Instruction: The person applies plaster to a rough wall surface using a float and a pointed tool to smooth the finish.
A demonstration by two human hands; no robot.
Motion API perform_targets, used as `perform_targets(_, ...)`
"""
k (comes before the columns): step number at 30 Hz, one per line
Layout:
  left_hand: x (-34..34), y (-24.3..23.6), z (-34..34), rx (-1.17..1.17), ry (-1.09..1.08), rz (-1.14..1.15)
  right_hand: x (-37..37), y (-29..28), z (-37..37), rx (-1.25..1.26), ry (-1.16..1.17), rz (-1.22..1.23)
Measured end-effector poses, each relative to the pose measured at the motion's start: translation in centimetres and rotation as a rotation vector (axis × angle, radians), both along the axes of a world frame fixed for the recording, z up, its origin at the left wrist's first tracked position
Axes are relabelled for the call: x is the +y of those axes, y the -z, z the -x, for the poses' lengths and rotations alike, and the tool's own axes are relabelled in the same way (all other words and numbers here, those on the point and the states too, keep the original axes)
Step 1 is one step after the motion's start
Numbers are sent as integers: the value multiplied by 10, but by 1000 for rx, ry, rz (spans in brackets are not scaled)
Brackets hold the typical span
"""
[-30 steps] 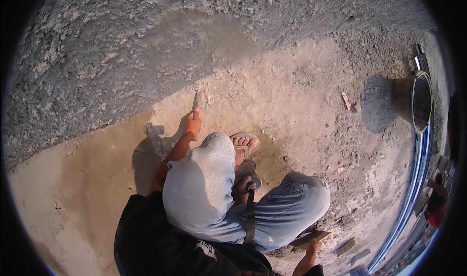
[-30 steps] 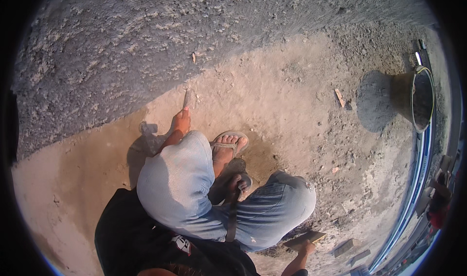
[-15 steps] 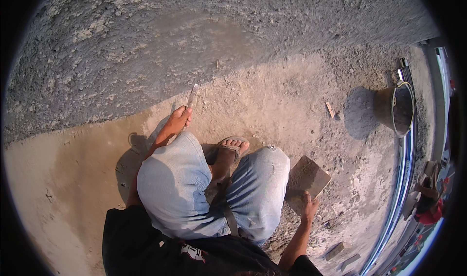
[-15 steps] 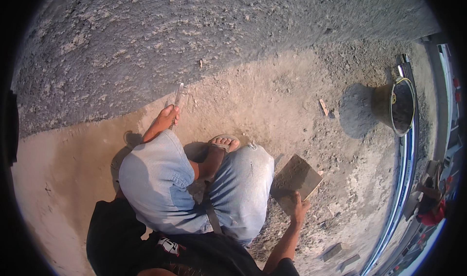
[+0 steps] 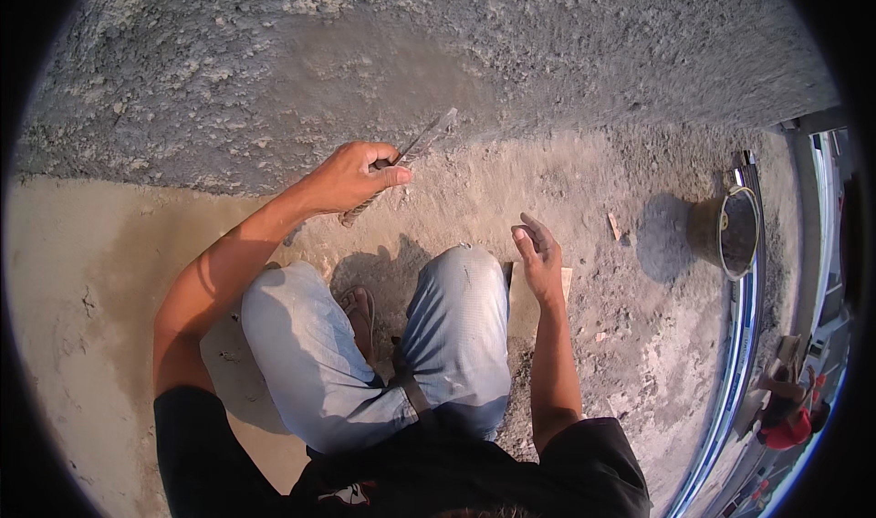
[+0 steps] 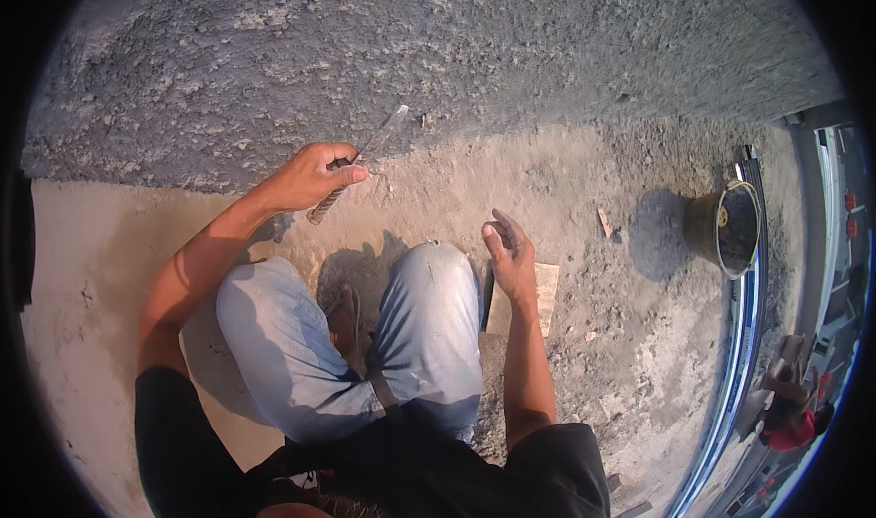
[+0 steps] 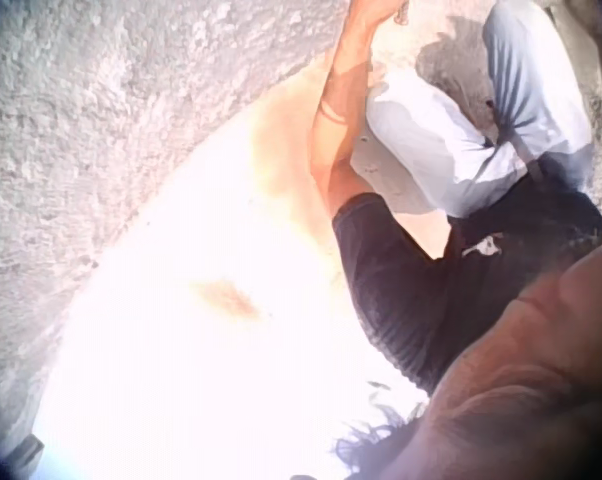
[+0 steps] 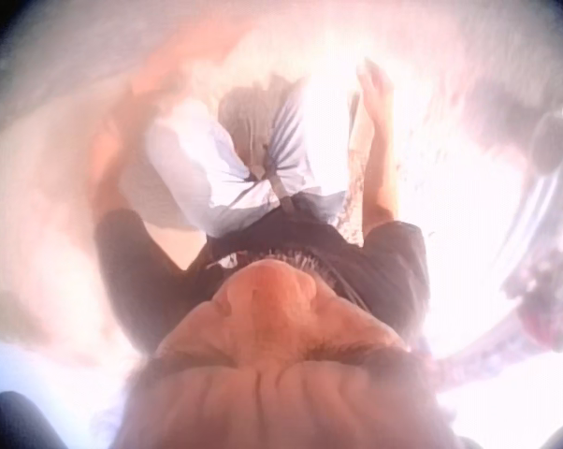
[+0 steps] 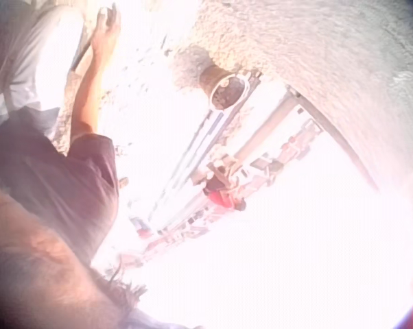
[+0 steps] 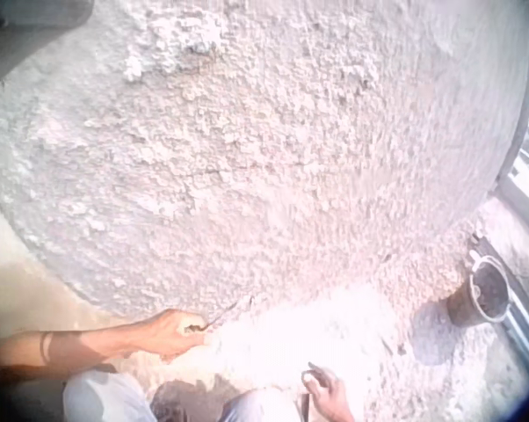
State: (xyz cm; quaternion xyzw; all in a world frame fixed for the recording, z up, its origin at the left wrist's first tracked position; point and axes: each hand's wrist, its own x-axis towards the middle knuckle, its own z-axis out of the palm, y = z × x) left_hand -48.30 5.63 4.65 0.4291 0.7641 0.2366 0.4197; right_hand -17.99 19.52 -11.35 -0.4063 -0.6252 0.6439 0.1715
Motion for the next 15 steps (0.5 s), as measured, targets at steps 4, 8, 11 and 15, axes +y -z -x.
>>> perform_targets(4,11,55,-23,50,-124,-177,-14,-15,83,254,-398,268)
perform_targets(8,7,98,-26,-193,-223,-204,-42,6,109,222,-496,255)
perform_targets(11,-8,88,-27,-90,-52,25,-51,36,98,7,-435,200)
perform_targets(15,-52,40,-45,309,480,187,-66,79,81,-242,-194,-283)
